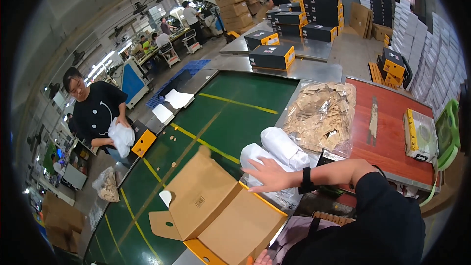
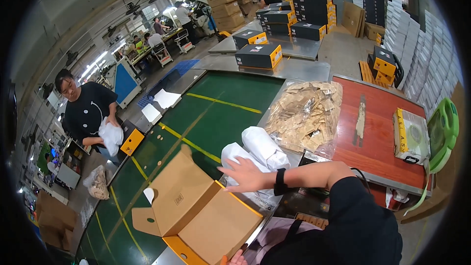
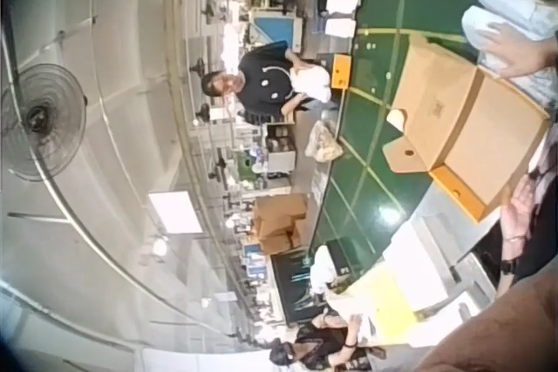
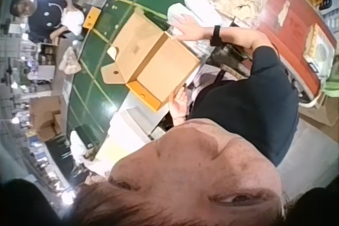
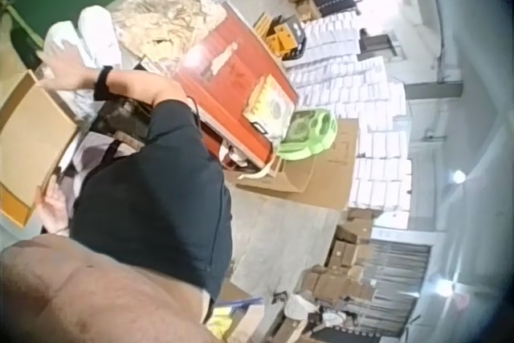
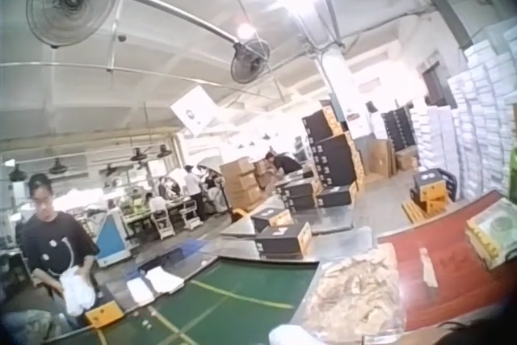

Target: Packing shoes into individual boxes and preparing them on a conveyor belt in a manufacturing facility.

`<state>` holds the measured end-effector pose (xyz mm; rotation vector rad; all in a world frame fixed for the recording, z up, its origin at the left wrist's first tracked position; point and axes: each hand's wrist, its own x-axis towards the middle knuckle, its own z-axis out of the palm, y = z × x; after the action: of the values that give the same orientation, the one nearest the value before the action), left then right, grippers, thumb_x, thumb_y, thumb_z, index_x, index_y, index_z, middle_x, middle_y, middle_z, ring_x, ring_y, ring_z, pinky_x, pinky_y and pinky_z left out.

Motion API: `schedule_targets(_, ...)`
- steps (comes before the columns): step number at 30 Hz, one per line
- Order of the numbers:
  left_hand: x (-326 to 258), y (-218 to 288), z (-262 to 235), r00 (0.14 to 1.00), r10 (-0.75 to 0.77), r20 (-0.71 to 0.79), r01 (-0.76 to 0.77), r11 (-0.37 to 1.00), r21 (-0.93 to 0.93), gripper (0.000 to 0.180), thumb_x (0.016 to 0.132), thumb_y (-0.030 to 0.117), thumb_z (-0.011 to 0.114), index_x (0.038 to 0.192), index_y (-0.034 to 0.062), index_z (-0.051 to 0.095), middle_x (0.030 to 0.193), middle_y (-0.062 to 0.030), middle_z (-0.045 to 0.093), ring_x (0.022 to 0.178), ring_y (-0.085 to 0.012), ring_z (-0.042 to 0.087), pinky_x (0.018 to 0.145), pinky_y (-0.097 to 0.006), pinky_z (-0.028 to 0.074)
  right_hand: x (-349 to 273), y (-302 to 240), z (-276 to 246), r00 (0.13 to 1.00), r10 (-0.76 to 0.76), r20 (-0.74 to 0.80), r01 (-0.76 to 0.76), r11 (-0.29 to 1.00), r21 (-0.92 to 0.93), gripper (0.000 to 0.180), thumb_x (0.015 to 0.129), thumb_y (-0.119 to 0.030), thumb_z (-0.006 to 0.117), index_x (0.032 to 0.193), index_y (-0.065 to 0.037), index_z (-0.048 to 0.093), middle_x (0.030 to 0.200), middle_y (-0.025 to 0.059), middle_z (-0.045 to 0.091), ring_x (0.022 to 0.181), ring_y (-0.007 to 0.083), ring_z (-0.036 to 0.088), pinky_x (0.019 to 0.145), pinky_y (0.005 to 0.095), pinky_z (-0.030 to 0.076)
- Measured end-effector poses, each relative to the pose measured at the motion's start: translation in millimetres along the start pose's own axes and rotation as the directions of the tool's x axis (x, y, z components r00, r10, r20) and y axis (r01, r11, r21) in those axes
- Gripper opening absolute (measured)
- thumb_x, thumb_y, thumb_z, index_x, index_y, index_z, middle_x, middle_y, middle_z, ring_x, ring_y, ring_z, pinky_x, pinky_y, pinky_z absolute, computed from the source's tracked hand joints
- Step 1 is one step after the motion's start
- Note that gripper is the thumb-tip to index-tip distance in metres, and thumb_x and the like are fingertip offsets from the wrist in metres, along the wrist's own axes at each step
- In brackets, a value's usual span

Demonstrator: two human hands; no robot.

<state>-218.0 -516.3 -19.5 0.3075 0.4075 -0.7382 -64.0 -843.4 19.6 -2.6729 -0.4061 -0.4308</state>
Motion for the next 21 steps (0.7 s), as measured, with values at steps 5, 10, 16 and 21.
schedule_targets(5, -3, 8, 2, 0.998, 0.027, -0.065, -0.021, 0.995, 0.093, 0.046, 0.1, 0.035, 0.044, 0.127, -0.0017, 0.052, 0.116, -0.0238, 0.064, 0.093, -0.0298, 0.067, 0.081, -0.041, 0.056, -6, -4, 7, 0.948, -0.105, 0.299, 0.181, 0.954, -0.241, 0.083, 0.064, -0.05, 0.077, 0.136, -0.017, 0.051, 0.15, 0.0225, 0.029, 0.129, 0.0538, 0.03, 0.102, 0.056, 0.029)
schedule_targets(10, -2, 11, 4, 0.984, 0.057, -0.169, -0.033, 0.99, 0.137, 0.047, 0.1, 0.039, 0.042, 0.125, 0.0011, 0.054, 0.103, -0.0208, 0.069, 0.085, -0.028, 0.068, 0.077, -0.04, 0.057, 13, 21, 1, 0.968, 0.169, 0.187, -0.144, 0.98, -0.137, 0.095, 0.063, -0.044, 0.079, 0.144, -0.015, 0.037, 0.147, 0.0278, 0.03, 0.116, 0.0538, 0.045, 0.091, 0.0527, 0.043)
schedule_targets(16, -14, 4, -7, 0.98, 0.108, -0.17, -0.058, 0.96, 0.275, 0.048, 0.099, 0.042, 0.044, 0.119, -0.0004, 0.057, 0.096, -0.019, 0.069, 0.081, -0.0284, 0.068, 0.077, -0.039, 0.056, 24, 55, 2, 0.893, 0.376, 0.247, -0.402, 0.913, 0.065, 0.104, 0.057, -0.034, 0.079, 0.144, -0.003, 0.03, 0.13, 0.0322, 0.048, 0.093, 0.0454, 0.062, 0.078, 0.0452, 0.052)
schedule_targets(21, -25, 0, -16, 0.983, 0.109, -0.146, -0.061, 0.953, 0.297, 0.052, 0.098, 0.04, 0.048, 0.122, -0.0058, 0.053, 0.101, -0.0198, 0.068, 0.091, -0.0294, 0.066, 0.087, -0.038, 0.052, 17, 51, -14, 0.793, 0.436, 0.426, -0.601, 0.441, 0.666, 0.102, 0.066, -0.026, 0.083, 0.144, 0.006, 0.027, 0.138, 0.0243, 0.044, 0.128, 0.032, 0.044, 0.105, 0.0328, 0.037)
